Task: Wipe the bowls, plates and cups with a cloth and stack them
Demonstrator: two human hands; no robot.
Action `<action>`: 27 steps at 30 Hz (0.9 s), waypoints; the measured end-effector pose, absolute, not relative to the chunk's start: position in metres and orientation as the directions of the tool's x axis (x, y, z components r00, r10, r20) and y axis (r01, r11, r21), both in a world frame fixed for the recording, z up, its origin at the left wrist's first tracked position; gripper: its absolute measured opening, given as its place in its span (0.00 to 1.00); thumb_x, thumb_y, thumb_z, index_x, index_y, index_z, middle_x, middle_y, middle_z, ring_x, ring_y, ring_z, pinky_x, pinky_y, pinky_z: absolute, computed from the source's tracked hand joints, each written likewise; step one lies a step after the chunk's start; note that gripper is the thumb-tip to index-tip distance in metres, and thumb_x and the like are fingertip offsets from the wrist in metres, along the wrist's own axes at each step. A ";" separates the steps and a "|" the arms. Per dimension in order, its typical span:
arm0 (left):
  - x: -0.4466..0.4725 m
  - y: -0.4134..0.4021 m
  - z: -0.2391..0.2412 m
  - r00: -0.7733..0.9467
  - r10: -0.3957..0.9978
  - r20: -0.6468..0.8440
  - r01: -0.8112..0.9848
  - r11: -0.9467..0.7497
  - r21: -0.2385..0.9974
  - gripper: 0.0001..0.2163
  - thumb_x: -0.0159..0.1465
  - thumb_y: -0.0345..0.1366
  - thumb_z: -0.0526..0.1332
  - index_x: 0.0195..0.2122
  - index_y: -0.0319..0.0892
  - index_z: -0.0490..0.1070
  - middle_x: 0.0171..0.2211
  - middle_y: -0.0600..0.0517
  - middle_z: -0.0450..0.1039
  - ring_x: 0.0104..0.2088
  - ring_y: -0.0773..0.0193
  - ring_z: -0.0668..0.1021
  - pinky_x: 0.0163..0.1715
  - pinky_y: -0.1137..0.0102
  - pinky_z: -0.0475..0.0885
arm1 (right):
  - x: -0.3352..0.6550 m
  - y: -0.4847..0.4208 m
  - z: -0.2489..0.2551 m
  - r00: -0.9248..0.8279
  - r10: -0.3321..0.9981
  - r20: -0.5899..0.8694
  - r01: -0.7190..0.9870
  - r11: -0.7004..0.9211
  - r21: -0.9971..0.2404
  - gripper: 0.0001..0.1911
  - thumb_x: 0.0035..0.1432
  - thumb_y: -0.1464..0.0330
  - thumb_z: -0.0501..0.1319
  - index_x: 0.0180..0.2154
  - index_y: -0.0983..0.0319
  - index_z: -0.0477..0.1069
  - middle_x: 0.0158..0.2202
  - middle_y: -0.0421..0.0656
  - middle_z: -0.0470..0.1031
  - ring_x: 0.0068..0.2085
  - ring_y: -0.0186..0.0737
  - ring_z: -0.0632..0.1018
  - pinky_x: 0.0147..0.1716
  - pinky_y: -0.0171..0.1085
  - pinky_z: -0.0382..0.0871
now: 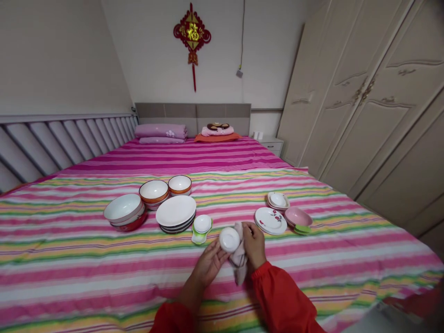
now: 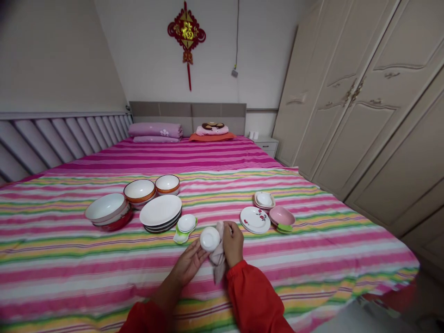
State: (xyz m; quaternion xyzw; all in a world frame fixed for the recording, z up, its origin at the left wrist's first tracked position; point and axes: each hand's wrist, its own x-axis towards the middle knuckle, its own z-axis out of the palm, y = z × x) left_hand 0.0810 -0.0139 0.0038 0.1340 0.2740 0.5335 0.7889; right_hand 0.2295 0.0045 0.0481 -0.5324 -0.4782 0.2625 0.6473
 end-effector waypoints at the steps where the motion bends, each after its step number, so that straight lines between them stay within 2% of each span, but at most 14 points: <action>1: 0.082 -0.014 0.004 0.277 0.916 -0.292 -0.769 0.393 0.504 0.07 0.60 0.24 0.62 0.39 0.40 0.70 0.37 0.49 0.79 0.37 0.63 0.81 0.41 0.69 0.73 | 0.232 0.001 0.049 0.450 0.812 0.372 0.201 0.314 -0.928 0.15 0.56 0.58 0.57 0.31 0.63 0.72 0.28 0.42 0.74 0.32 0.39 0.72 0.33 0.36 0.67; 3: 0.082 -0.014 0.005 0.286 0.915 -0.283 -0.762 0.397 0.512 0.08 0.60 0.25 0.62 0.39 0.39 0.70 0.38 0.49 0.79 0.38 0.63 0.80 0.43 0.68 0.73 | 0.232 -0.007 0.051 0.417 0.760 0.499 0.294 0.406 -0.865 0.13 0.59 0.61 0.56 0.33 0.63 0.72 0.32 0.44 0.75 0.35 0.40 0.73 0.37 0.38 0.69; 6: 0.083 -0.014 0.005 0.304 0.920 -0.246 -0.760 0.390 0.520 0.09 0.59 0.25 0.62 0.41 0.39 0.70 0.40 0.48 0.79 0.39 0.64 0.80 0.43 0.69 0.72 | 0.223 -0.020 0.050 0.134 0.694 0.708 0.445 0.596 -0.668 0.08 0.61 0.67 0.56 0.37 0.61 0.73 0.38 0.47 0.75 0.42 0.42 0.74 0.44 0.42 0.69; 8: 0.083 -0.015 0.004 0.302 0.927 -0.224 -0.769 0.376 0.518 0.09 0.59 0.25 0.62 0.41 0.39 0.71 0.41 0.47 0.78 0.39 0.65 0.80 0.42 0.71 0.72 | 0.216 -0.027 0.045 -0.043 0.642 0.766 0.529 0.665 -0.527 0.10 0.61 0.72 0.56 0.43 0.59 0.73 0.42 0.48 0.74 0.47 0.44 0.72 0.48 0.46 0.68; 10: 0.083 -0.015 0.002 0.295 0.930 -0.217 -0.772 0.366 0.519 0.08 0.59 0.25 0.63 0.40 0.38 0.71 0.40 0.47 0.78 0.38 0.66 0.80 0.41 0.73 0.72 | 0.212 -0.032 0.039 -0.127 0.604 0.787 0.593 0.682 -0.428 0.16 0.60 0.76 0.54 0.48 0.59 0.71 0.46 0.49 0.73 0.49 0.45 0.70 0.50 0.49 0.67; 13: 0.083 -0.015 0.000 0.300 0.932 -0.204 -0.768 0.362 0.528 0.10 0.59 0.26 0.63 0.42 0.38 0.72 0.41 0.47 0.78 0.39 0.65 0.80 0.42 0.72 0.72 | 0.214 -0.038 0.033 -0.179 0.579 0.795 0.616 0.696 -0.369 0.21 0.56 0.79 0.52 0.50 0.61 0.68 0.47 0.50 0.71 0.50 0.47 0.69 0.48 0.50 0.68; 15: 0.082 -0.015 0.000 0.310 0.932 -0.190 -0.763 0.363 0.535 0.12 0.58 0.27 0.64 0.43 0.39 0.71 0.42 0.46 0.78 0.40 0.64 0.79 0.44 0.70 0.71 | 0.219 -0.041 0.033 -0.194 0.594 0.780 0.601 0.700 -0.384 0.20 0.54 0.80 0.52 0.46 0.61 0.69 0.44 0.49 0.71 0.46 0.46 0.70 0.46 0.49 0.69; 18: 0.083 -0.015 -0.001 0.318 0.930 -0.186 -0.752 0.367 0.547 0.12 0.57 0.28 0.65 0.44 0.39 0.72 0.43 0.46 0.78 0.42 0.63 0.79 0.46 0.68 0.71 | 0.226 -0.045 0.037 -0.109 0.646 0.756 0.604 0.647 -0.466 0.15 0.54 0.80 0.51 0.39 0.61 0.69 0.37 0.46 0.70 0.40 0.44 0.71 0.40 0.45 0.71; 20: 0.083 -0.015 -0.002 0.306 0.933 -0.191 -0.753 0.360 0.550 0.12 0.57 0.29 0.65 0.43 0.39 0.72 0.43 0.47 0.78 0.42 0.63 0.79 0.47 0.68 0.70 | 0.225 -0.048 0.038 -0.082 0.627 0.774 0.613 0.645 -0.457 0.15 0.56 0.80 0.50 0.40 0.61 0.69 0.38 0.47 0.71 0.41 0.43 0.71 0.40 0.45 0.70; 24: 0.084 -0.014 -0.006 0.291 0.947 -0.139 -0.756 0.316 0.573 0.10 0.54 0.26 0.66 0.38 0.38 0.74 0.39 0.48 0.78 0.41 0.65 0.78 0.48 0.71 0.68 | 0.212 -0.047 0.035 -0.323 0.498 0.805 0.618 0.755 -0.220 0.20 0.59 0.77 0.51 0.53 0.62 0.66 0.49 0.50 0.71 0.53 0.46 0.68 0.50 0.48 0.67; 27: 0.085 -0.014 -0.005 0.299 0.949 -0.097 -0.754 0.297 0.585 0.10 0.53 0.26 0.67 0.38 0.37 0.75 0.40 0.47 0.77 0.44 0.64 0.77 0.49 0.72 0.67 | 0.200 -0.040 0.036 -0.380 0.537 0.753 0.683 0.712 -0.162 0.18 0.61 0.74 0.53 0.52 0.62 0.67 0.50 0.50 0.72 0.55 0.49 0.66 0.53 0.51 0.63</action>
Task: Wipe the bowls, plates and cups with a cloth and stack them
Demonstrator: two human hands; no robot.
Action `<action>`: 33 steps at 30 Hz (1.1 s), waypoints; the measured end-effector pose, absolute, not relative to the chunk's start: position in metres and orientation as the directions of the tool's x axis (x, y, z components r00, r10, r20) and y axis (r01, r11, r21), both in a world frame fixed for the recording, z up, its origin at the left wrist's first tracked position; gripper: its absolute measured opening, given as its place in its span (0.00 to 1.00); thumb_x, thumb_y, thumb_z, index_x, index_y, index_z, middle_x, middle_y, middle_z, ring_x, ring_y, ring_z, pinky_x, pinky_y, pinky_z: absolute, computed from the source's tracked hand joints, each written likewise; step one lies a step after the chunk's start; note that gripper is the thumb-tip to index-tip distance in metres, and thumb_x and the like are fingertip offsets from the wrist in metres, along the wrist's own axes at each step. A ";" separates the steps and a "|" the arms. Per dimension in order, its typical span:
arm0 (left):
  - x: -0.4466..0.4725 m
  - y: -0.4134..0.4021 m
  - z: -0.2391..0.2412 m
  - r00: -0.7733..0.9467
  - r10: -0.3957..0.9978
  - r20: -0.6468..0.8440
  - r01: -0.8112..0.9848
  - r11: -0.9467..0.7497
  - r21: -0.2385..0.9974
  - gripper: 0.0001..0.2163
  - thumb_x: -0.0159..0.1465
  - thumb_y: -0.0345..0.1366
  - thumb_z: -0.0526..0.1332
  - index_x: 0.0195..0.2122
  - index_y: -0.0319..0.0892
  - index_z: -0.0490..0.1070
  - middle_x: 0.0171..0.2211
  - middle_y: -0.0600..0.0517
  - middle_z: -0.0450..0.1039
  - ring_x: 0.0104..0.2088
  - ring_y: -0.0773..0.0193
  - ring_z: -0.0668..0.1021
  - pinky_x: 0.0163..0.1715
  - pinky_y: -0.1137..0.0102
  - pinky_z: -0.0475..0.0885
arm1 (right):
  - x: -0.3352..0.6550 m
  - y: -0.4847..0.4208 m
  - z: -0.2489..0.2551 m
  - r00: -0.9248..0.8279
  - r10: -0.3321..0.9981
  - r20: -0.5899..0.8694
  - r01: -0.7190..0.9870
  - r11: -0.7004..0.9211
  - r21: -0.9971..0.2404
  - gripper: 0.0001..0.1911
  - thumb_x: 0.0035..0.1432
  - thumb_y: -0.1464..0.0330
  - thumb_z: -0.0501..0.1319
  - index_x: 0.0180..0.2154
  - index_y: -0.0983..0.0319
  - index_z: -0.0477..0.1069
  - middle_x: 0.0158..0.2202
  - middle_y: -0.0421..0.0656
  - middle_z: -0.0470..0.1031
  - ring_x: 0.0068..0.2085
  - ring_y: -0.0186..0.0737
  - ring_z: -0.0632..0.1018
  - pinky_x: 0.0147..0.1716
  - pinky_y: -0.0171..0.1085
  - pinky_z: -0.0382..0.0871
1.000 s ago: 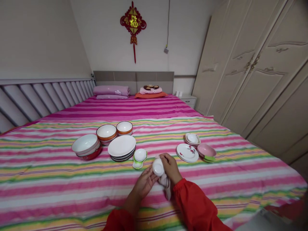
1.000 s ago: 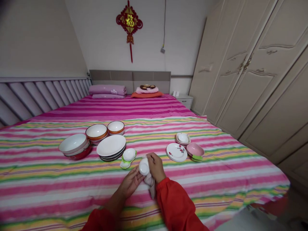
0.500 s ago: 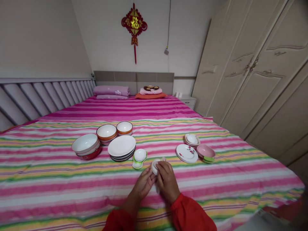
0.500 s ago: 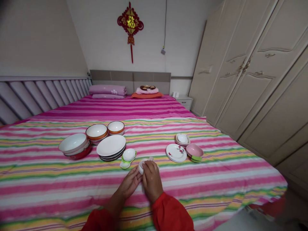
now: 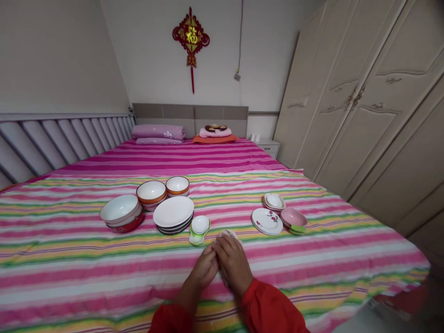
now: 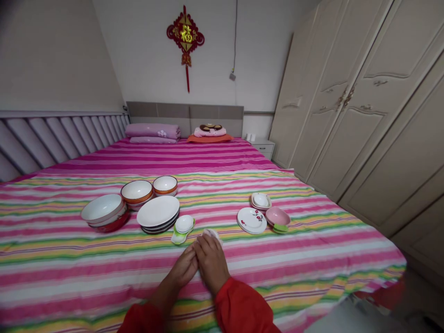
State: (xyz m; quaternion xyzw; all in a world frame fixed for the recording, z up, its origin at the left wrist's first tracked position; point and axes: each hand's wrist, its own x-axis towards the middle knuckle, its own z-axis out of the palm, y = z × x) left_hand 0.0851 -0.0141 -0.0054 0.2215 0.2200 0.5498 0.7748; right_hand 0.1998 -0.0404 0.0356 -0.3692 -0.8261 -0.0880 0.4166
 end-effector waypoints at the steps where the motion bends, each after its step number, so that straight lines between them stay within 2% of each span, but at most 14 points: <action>1: 0.085 -0.014 -0.004 0.302 0.948 -0.103 -0.754 0.303 0.583 0.11 0.54 0.27 0.67 0.39 0.37 0.75 0.39 0.47 0.77 0.43 0.65 0.77 0.48 0.73 0.67 | 0.197 -0.037 0.037 -0.357 0.566 0.743 0.705 0.685 -0.183 0.16 0.61 0.74 0.53 0.50 0.62 0.69 0.49 0.50 0.72 0.54 0.49 0.67 0.53 0.51 0.62; 4: 0.086 -0.015 -0.001 0.312 0.941 -0.130 -0.752 0.328 0.572 0.11 0.54 0.29 0.68 0.39 0.38 0.75 0.38 0.48 0.78 0.40 0.67 0.78 0.44 0.74 0.69 | 0.194 -0.026 0.044 -0.212 0.670 0.711 0.726 0.595 -0.345 0.13 0.62 0.72 0.52 0.44 0.61 0.72 0.44 0.48 0.74 0.48 0.46 0.70 0.50 0.48 0.63; 7: 0.086 -0.016 0.001 0.311 0.934 -0.174 -0.731 0.352 0.585 0.09 0.54 0.28 0.68 0.37 0.38 0.75 0.36 0.49 0.78 0.36 0.68 0.79 0.40 0.75 0.70 | 0.200 -0.011 0.046 0.028 0.782 0.623 0.613 0.478 -0.628 0.13 0.64 0.66 0.52 0.37 0.61 0.74 0.36 0.47 0.75 0.40 0.43 0.72 0.43 0.43 0.66; 9: 0.086 -0.016 0.001 0.321 0.928 -0.187 -0.721 0.368 0.587 0.09 0.55 0.28 0.67 0.38 0.38 0.75 0.36 0.49 0.79 0.35 0.67 0.79 0.38 0.74 0.71 | 0.208 -0.003 0.043 0.211 0.870 0.446 0.389 0.344 -0.855 0.16 0.61 0.59 0.54 0.32 0.62 0.74 0.30 0.45 0.74 0.34 0.42 0.72 0.36 0.41 0.67; 11: 0.086 -0.016 0.000 0.325 0.928 -0.182 -0.733 0.369 0.572 0.12 0.55 0.29 0.67 0.41 0.38 0.75 0.36 0.49 0.79 0.33 0.66 0.79 0.36 0.73 0.71 | 0.217 0.000 0.041 0.286 0.945 0.158 0.062 0.146 -0.987 0.21 0.55 0.52 0.58 0.26 0.63 0.72 0.24 0.43 0.72 0.27 0.40 0.72 0.29 0.38 0.66; 13: 0.087 -0.015 -0.001 0.309 0.935 -0.175 -0.759 0.353 0.547 0.13 0.54 0.29 0.68 0.42 0.38 0.74 0.37 0.49 0.79 0.34 0.64 0.78 0.38 0.71 0.70 | 0.224 -0.005 0.042 0.168 0.983 -0.074 -0.227 -0.034 -0.973 0.23 0.50 0.49 0.62 0.24 0.64 0.71 0.20 0.41 0.71 0.24 0.38 0.71 0.24 0.36 0.64; 14: 0.087 -0.014 -0.001 0.301 0.938 -0.174 -0.768 0.347 0.538 0.13 0.54 0.29 0.68 0.42 0.38 0.74 0.37 0.49 0.79 0.35 0.63 0.78 0.39 0.71 0.70 | 0.226 -0.009 0.044 0.074 0.990 -0.121 -0.323 -0.091 -0.942 0.24 0.49 0.48 0.63 0.25 0.64 0.72 0.20 0.41 0.72 0.23 0.38 0.72 0.24 0.36 0.64; 16: 0.088 -0.014 0.000 0.302 0.937 -0.175 -0.773 0.348 0.531 0.14 0.56 0.30 0.67 0.43 0.38 0.73 0.39 0.47 0.79 0.38 0.61 0.78 0.44 0.69 0.69 | 0.227 -0.018 0.048 -0.073 0.989 -0.126 -0.432 -0.145 -0.890 0.22 0.47 0.51 0.66 0.29 0.65 0.74 0.22 0.42 0.74 0.24 0.38 0.74 0.26 0.36 0.66; 18: 0.088 -0.014 0.003 0.315 0.932 -0.176 -0.766 0.360 0.533 0.15 0.58 0.31 0.66 0.47 0.38 0.72 0.41 0.46 0.78 0.41 0.60 0.78 0.46 0.68 0.68 | 0.226 -0.024 0.052 -0.098 0.989 -0.108 -0.461 -0.142 -0.876 0.21 0.45 0.54 0.69 0.33 0.64 0.75 0.24 0.41 0.75 0.24 0.38 0.75 0.28 0.37 0.67; 21: 0.088 -0.014 0.009 0.365 0.918 -0.153 -0.763 0.389 0.515 0.19 0.61 0.34 0.63 0.54 0.40 0.67 0.47 0.44 0.76 0.48 0.59 0.76 0.50 0.67 0.67 | 0.222 -0.022 0.052 0.017 0.999 -0.052 -0.364 -0.042 -0.931 0.19 0.43 0.56 0.71 0.32 0.64 0.74 0.23 0.40 0.74 0.23 0.37 0.73 0.28 0.37 0.67; 23: 0.087 -0.014 0.011 0.406 0.905 -0.126 -0.769 0.413 0.489 0.22 0.63 0.38 0.61 0.58 0.43 0.63 0.52 0.44 0.72 0.51 0.59 0.74 0.53 0.66 0.66 | 0.217 -0.019 0.049 0.092 0.991 0.099 -0.167 0.113 -0.979 0.16 0.46 0.57 0.69 0.29 0.64 0.75 0.24 0.40 0.73 0.26 0.38 0.73 0.29 0.37 0.67; 25: 0.087 -0.014 0.009 0.421 0.899 -0.119 -0.776 0.425 0.466 0.25 0.63 0.40 0.61 0.60 0.46 0.60 0.54 0.45 0.71 0.53 0.59 0.73 0.55 0.65 0.64 | 0.210 -0.019 0.045 0.079 0.950 0.302 0.079 0.296 -0.952 0.12 0.51 0.60 0.66 0.27 0.63 0.74 0.27 0.43 0.73 0.30 0.40 0.73 0.32 0.37 0.67; 29: 0.083 -0.015 -0.001 0.394 0.911 -0.123 -0.777 0.401 0.485 0.27 0.61 0.38 0.63 0.61 0.43 0.59 0.52 0.45 0.72 0.53 0.58 0.73 0.57 0.66 0.63 | 0.195 -0.033 0.037 -0.115 0.823 0.556 0.434 0.545 -0.717 0.05 0.58 0.69 0.59 0.33 0.61 0.73 0.35 0.45 0.73 0.38 0.43 0.72 0.39 0.41 0.67; 33: 0.081 -0.014 -0.003 0.479 0.867 -0.138 -0.734 0.482 0.479 0.24 0.63 0.44 0.59 0.58 0.39 0.64 0.48 0.42 0.74 0.50 0.56 0.75 0.53 0.66 0.66 | 0.204 -0.042 0.034 -0.320 0.732 0.602 0.593 0.650 -0.475 0.10 0.59 0.73 0.57 0.43 0.60 0.70 0.39 0.46 0.72 0.41 0.44 0.71 0.41 0.41 0.68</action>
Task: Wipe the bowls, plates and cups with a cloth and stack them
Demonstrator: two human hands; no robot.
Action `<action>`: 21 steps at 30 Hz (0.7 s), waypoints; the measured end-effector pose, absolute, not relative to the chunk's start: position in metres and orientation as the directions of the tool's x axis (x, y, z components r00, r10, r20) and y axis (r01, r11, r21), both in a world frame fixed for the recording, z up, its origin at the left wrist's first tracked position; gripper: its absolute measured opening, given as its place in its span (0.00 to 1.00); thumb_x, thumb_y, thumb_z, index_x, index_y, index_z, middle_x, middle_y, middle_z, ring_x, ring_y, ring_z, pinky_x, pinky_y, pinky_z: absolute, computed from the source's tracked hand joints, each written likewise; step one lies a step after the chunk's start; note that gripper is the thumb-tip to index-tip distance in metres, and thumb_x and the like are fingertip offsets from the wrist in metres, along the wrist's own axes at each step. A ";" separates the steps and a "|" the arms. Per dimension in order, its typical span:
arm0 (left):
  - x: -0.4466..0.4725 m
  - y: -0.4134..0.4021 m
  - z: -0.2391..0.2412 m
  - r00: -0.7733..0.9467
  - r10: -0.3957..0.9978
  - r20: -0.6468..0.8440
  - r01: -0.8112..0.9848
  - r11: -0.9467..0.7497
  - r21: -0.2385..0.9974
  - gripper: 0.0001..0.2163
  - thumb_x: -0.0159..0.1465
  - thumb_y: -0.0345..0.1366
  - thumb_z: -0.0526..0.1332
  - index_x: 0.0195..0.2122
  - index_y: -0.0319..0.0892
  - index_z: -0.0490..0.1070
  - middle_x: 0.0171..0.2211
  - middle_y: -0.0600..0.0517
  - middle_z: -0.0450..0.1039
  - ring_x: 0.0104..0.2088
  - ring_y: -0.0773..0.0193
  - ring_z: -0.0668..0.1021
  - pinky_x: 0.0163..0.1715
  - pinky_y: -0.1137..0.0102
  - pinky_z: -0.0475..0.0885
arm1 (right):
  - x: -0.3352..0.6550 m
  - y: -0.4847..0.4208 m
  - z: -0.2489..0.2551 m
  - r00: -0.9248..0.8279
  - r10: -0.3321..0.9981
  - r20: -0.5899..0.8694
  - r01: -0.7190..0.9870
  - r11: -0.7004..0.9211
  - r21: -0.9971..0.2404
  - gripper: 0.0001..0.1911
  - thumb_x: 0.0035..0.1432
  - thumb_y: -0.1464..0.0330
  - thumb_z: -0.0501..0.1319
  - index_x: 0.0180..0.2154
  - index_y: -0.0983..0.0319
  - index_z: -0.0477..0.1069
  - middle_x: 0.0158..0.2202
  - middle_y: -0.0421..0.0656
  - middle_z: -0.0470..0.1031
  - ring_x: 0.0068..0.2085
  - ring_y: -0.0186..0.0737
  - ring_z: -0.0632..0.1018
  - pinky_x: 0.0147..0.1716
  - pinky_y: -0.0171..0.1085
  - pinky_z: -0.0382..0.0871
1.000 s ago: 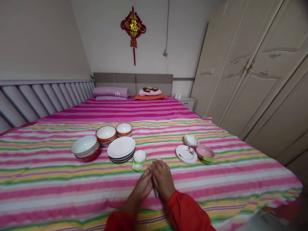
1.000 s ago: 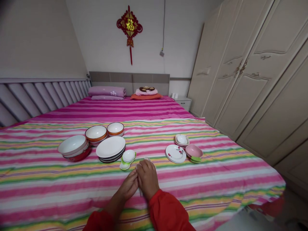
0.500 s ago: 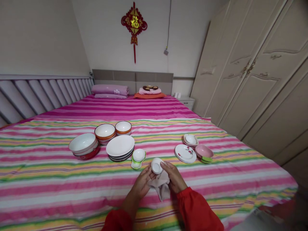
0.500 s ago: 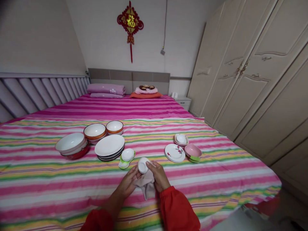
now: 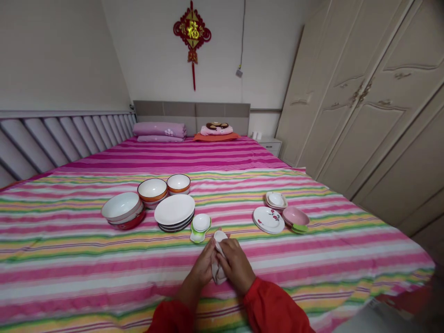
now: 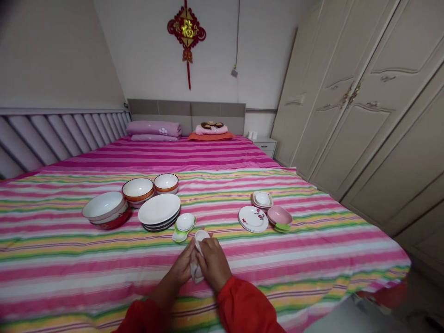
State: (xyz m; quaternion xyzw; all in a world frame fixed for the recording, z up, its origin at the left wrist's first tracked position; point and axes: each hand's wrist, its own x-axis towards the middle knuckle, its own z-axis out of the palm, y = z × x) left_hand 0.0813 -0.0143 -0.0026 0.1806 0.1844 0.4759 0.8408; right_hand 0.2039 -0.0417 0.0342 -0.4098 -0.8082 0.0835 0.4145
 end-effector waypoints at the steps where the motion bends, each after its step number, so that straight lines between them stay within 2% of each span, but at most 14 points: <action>1: 0.082 -0.014 -0.001 0.516 0.845 -0.140 -0.716 0.515 0.471 0.24 0.63 0.46 0.58 0.57 0.38 0.65 0.46 0.42 0.75 0.48 0.56 0.76 0.51 0.65 0.67 | 0.210 -0.041 0.034 -0.375 0.708 0.598 0.605 0.676 -0.421 0.11 0.59 0.74 0.57 0.44 0.60 0.69 0.40 0.46 0.72 0.41 0.44 0.70 0.41 0.42 0.68; 4: 0.084 -0.014 0.003 0.544 0.827 -0.143 -0.696 0.540 0.473 0.22 0.64 0.48 0.56 0.54 0.39 0.66 0.38 0.47 0.77 0.33 0.62 0.78 0.42 0.67 0.72 | 0.231 -0.036 0.038 -0.490 0.655 0.575 0.614 0.727 -0.306 0.10 0.60 0.73 0.58 0.44 0.60 0.70 0.40 0.47 0.72 0.42 0.44 0.70 0.41 0.42 0.68; 6: 0.085 -0.013 0.006 0.520 0.839 -0.158 -0.708 0.527 0.469 0.20 0.64 0.47 0.56 0.52 0.40 0.67 0.35 0.49 0.77 0.29 0.65 0.77 0.38 0.69 0.72 | 0.239 -0.033 0.044 -0.510 0.661 0.550 0.616 0.727 -0.303 0.06 0.60 0.71 0.58 0.40 0.60 0.71 0.38 0.46 0.72 0.40 0.44 0.70 0.38 0.41 0.68; 9: 0.086 -0.014 0.010 0.502 0.844 -0.191 -0.723 0.530 0.443 0.20 0.64 0.49 0.55 0.48 0.38 0.69 0.37 0.47 0.78 0.33 0.64 0.79 0.40 0.69 0.72 | 0.237 -0.030 0.059 -0.465 0.718 0.518 0.584 0.689 -0.430 0.06 0.62 0.69 0.57 0.33 0.60 0.72 0.34 0.43 0.71 0.39 0.41 0.70 0.38 0.39 0.67; 12: 0.086 -0.016 0.013 0.513 0.837 -0.192 -0.717 0.541 0.440 0.19 0.65 0.48 0.55 0.45 0.37 0.71 0.37 0.46 0.78 0.39 0.60 0.80 0.45 0.66 0.71 | 0.228 -0.025 0.069 -0.386 0.749 0.539 0.532 0.657 -0.533 0.09 0.64 0.71 0.54 0.36 0.59 0.74 0.36 0.43 0.70 0.41 0.40 0.70 0.41 0.39 0.65; 14: 0.087 -0.017 0.015 0.523 0.830 -0.192 -0.706 0.548 0.449 0.17 0.65 0.45 0.56 0.45 0.37 0.71 0.37 0.46 0.79 0.41 0.58 0.79 0.47 0.65 0.70 | 0.223 -0.020 0.067 -0.380 0.717 0.585 0.531 0.687 -0.496 0.10 0.62 0.72 0.55 0.39 0.59 0.74 0.38 0.44 0.70 0.41 0.41 0.69 0.41 0.40 0.65; 17: 0.088 -0.017 0.015 0.520 0.831 -0.200 -0.699 0.548 0.459 0.19 0.64 0.45 0.57 0.50 0.36 0.69 0.39 0.44 0.79 0.44 0.56 0.79 0.49 0.64 0.70 | 0.221 -0.016 0.055 -0.400 0.662 0.634 0.562 0.723 -0.401 0.09 0.60 0.74 0.56 0.38 0.60 0.74 0.37 0.45 0.70 0.40 0.42 0.68 0.39 0.40 0.65; 19: 0.088 -0.017 0.015 0.504 0.834 -0.223 -0.700 0.546 0.460 0.21 0.64 0.45 0.57 0.52 0.35 0.67 0.39 0.44 0.79 0.44 0.56 0.79 0.49 0.64 0.70 | 0.222 -0.018 0.045 -0.355 0.684 0.637 0.588 0.693 -0.417 0.09 0.60 0.75 0.56 0.37 0.60 0.74 0.36 0.45 0.70 0.39 0.42 0.68 0.38 0.39 0.65; 21: 0.088 -0.017 0.016 0.494 0.836 -0.238 -0.701 0.545 0.460 0.22 0.63 0.44 0.58 0.53 0.35 0.67 0.40 0.44 0.78 0.43 0.57 0.79 0.48 0.65 0.70 | 0.222 -0.024 0.037 -0.285 0.734 0.616 0.596 0.640 -0.486 0.09 0.60 0.75 0.55 0.35 0.60 0.73 0.34 0.44 0.70 0.38 0.42 0.69 0.38 0.39 0.64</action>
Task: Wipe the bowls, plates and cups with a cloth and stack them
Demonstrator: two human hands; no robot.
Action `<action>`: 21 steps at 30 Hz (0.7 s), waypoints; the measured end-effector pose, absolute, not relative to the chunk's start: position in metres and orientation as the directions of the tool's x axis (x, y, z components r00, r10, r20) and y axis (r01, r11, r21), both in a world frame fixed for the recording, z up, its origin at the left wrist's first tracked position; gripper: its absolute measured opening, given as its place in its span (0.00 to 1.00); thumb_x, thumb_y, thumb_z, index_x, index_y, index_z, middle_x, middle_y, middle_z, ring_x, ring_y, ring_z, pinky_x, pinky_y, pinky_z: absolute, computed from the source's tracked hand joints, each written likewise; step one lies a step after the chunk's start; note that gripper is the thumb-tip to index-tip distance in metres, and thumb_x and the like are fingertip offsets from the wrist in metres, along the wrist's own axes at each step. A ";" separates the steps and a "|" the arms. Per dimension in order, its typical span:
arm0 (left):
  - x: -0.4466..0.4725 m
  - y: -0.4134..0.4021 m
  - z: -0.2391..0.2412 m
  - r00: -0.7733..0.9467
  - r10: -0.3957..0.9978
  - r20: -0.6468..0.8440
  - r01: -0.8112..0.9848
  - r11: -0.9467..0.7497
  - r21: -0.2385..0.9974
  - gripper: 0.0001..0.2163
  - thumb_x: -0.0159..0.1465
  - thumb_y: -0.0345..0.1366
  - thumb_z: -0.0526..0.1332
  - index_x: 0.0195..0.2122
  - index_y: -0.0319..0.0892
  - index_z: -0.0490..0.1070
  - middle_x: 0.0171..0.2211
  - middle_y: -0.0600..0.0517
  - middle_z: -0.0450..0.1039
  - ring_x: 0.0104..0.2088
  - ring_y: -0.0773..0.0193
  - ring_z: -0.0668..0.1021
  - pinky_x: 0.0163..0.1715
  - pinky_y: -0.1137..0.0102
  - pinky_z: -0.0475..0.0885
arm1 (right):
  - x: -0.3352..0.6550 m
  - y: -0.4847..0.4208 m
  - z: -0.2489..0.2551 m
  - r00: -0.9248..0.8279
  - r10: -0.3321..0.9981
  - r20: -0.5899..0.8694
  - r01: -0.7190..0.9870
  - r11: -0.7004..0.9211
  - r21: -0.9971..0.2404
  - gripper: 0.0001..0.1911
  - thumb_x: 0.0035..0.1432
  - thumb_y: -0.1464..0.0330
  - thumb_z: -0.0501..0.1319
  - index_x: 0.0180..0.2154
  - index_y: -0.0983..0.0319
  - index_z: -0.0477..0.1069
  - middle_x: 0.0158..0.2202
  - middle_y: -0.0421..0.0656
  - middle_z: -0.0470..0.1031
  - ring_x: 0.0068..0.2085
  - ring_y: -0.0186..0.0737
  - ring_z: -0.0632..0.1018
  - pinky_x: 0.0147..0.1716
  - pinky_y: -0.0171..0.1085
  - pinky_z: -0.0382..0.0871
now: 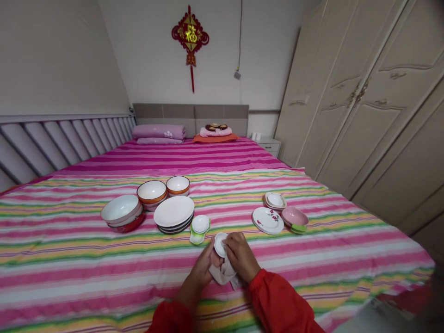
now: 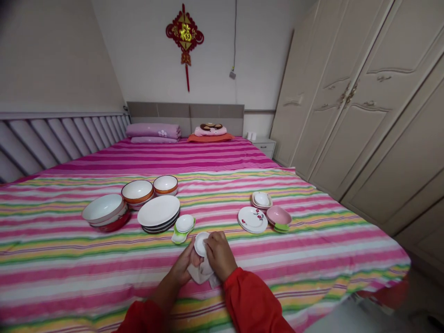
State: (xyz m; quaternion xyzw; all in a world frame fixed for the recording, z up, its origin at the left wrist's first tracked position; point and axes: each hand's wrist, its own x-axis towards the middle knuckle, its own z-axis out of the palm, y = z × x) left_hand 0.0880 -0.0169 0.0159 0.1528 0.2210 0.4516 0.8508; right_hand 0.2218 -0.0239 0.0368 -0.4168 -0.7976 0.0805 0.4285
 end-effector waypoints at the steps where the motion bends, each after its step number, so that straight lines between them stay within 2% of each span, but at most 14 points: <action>1: 0.088 -0.017 0.017 0.495 0.837 -0.234 -0.701 0.544 0.461 0.22 0.63 0.44 0.59 0.54 0.35 0.66 0.40 0.44 0.78 0.43 0.57 0.79 0.48 0.66 0.71 | 0.221 -0.028 0.033 -0.257 0.757 0.600 0.589 0.615 -0.524 0.09 0.61 0.74 0.54 0.34 0.60 0.72 0.33 0.44 0.70 0.37 0.41 0.69 0.37 0.39 0.64; 6: 0.086 -0.021 0.025 0.543 0.816 -0.199 -0.670 0.563 0.483 0.23 0.61 0.46 0.60 0.54 0.39 0.67 0.41 0.44 0.77 0.44 0.56 0.79 0.48 0.65 0.71 | 0.205 -0.042 0.026 -0.128 0.834 0.536 0.467 0.528 -0.710 0.09 0.60 0.72 0.53 0.29 0.60 0.69 0.31 0.42 0.71 0.35 0.40 0.71 0.35 0.38 0.64; 9: 0.085 -0.020 0.024 0.577 0.783 -0.232 -0.644 0.611 0.461 0.24 0.61 0.49 0.60 0.54 0.39 0.68 0.41 0.44 0.78 0.45 0.54 0.78 0.48 0.63 0.71 | 0.194 -0.045 0.031 -0.059 0.886 0.460 0.291 0.457 -0.841 0.09 0.59 0.69 0.55 0.27 0.61 0.69 0.30 0.41 0.71 0.34 0.39 0.71 0.34 0.36 0.65; 12: 0.083 -0.017 0.019 0.527 0.821 -0.220 -0.696 0.566 0.442 0.25 0.62 0.50 0.57 0.55 0.39 0.67 0.42 0.44 0.78 0.46 0.53 0.78 0.49 0.61 0.70 | 0.190 -0.048 0.038 -0.066 0.927 0.370 0.150 0.376 -0.914 0.13 0.58 0.64 0.57 0.23 0.61 0.67 0.26 0.39 0.68 0.30 0.37 0.70 0.31 0.34 0.64; 17: 0.082 -0.011 0.015 0.389 0.902 -0.184 -0.797 0.430 0.425 0.21 0.67 0.42 0.51 0.59 0.38 0.62 0.43 0.44 0.78 0.47 0.58 0.77 0.53 0.63 0.68 | 0.203 -0.046 0.033 0.101 0.978 0.183 0.121 0.170 -0.978 0.25 0.56 0.50 0.56 0.17 0.60 0.59 0.17 0.35 0.58 0.23 0.33 0.62 0.25 0.33 0.56; 21: 0.082 -0.009 0.013 0.396 0.890 -0.225 -0.793 0.455 0.405 0.21 0.69 0.41 0.49 0.60 0.37 0.61 0.44 0.43 0.78 0.48 0.58 0.77 0.54 0.62 0.66 | 0.212 -0.036 0.021 0.086 0.992 0.089 0.183 0.072 -0.980 0.27 0.53 0.47 0.54 0.16 0.60 0.59 0.16 0.35 0.56 0.22 0.32 0.61 0.24 0.33 0.54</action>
